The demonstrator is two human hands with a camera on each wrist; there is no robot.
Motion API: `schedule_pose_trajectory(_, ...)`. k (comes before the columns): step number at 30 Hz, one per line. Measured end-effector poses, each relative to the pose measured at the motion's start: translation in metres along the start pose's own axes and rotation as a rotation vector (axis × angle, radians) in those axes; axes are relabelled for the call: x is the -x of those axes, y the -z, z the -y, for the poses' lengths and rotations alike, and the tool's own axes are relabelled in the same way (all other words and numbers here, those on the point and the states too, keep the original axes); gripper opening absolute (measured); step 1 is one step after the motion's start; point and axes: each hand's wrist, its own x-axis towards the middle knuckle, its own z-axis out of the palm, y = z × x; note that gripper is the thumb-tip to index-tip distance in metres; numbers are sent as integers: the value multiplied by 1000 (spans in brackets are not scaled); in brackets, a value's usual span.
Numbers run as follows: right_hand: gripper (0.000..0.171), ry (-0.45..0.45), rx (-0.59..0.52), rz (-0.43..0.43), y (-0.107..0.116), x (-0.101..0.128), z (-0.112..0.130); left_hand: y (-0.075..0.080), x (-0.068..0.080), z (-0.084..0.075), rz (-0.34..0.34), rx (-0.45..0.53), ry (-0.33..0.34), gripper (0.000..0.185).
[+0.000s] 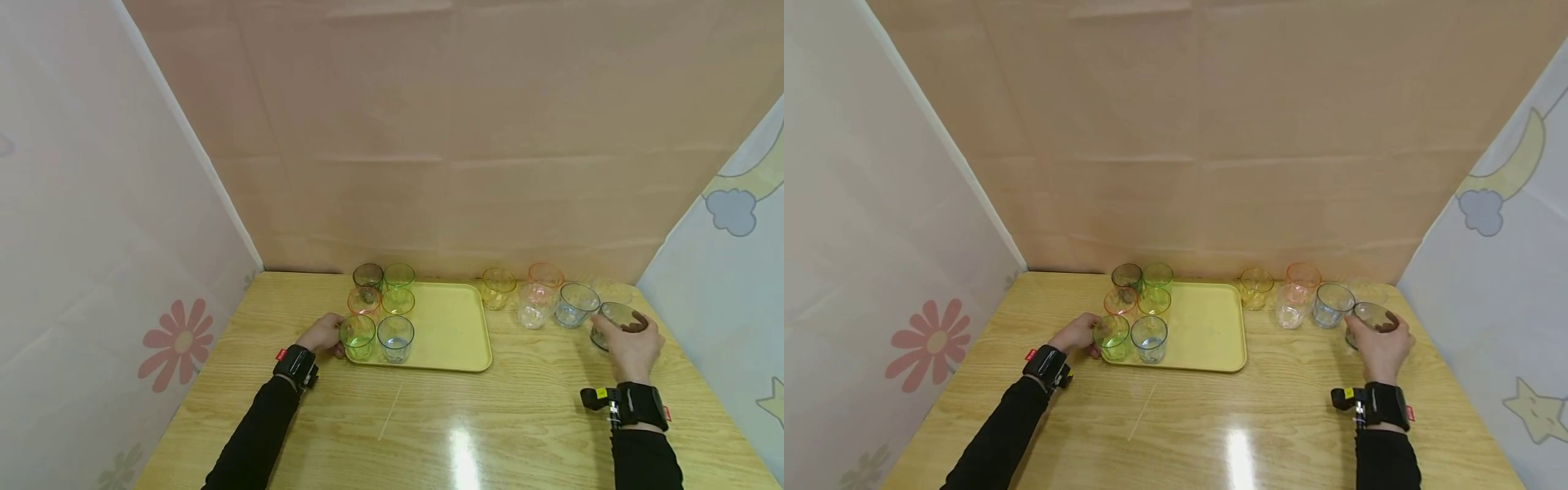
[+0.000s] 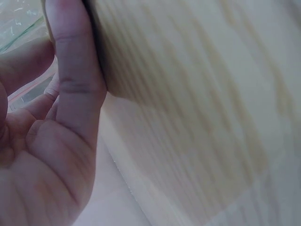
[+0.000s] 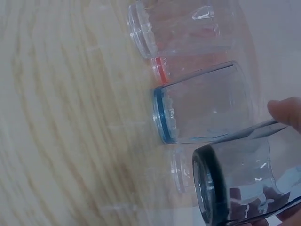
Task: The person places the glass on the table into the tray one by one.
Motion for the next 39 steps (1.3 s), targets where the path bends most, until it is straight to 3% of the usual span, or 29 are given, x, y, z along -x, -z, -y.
schedule_pose_trajectory(7, 76, 28, -91, 21, -4, -2, 3, -1, 0, 0, -15, -12, 7, 17)
schedule_pose_trajectory(12, 71, 182, -265, 44, -9, -12, -6, -1, 0, 0, -18, -12, 2, 19)
schedule_pose_trajectory(15, 69, 265, -339, 59, -14, -7, 1, -1, -1, 1, -16, -11, 0, 19)
schedule_pose_trajectory(21, 62, 341, -369, 112, -25, 20, 31, -2, -2, 1, -17, -8, 16, 19)
schedule_pose_trajectory(24, 61, 387, -334, 128, -35, 26, 37, -3, -2, 1, -20, -5, 26, 19)
schedule_pose_trajectory(27, 65, 470, -355, 190, -49, 12, 25, -3, -2, 2, -23, 7, 36, 17)
schedule_pose_trajectory(33, 70, 616, -398, 380, -93, -52, -29, -3, -3, 4, -11, 13, -1, 16)
schedule_pose_trajectory(39, 72, 670, -309, 404, -128, -57, -29, 0, -2, 3, 5, 3, -21, 18)
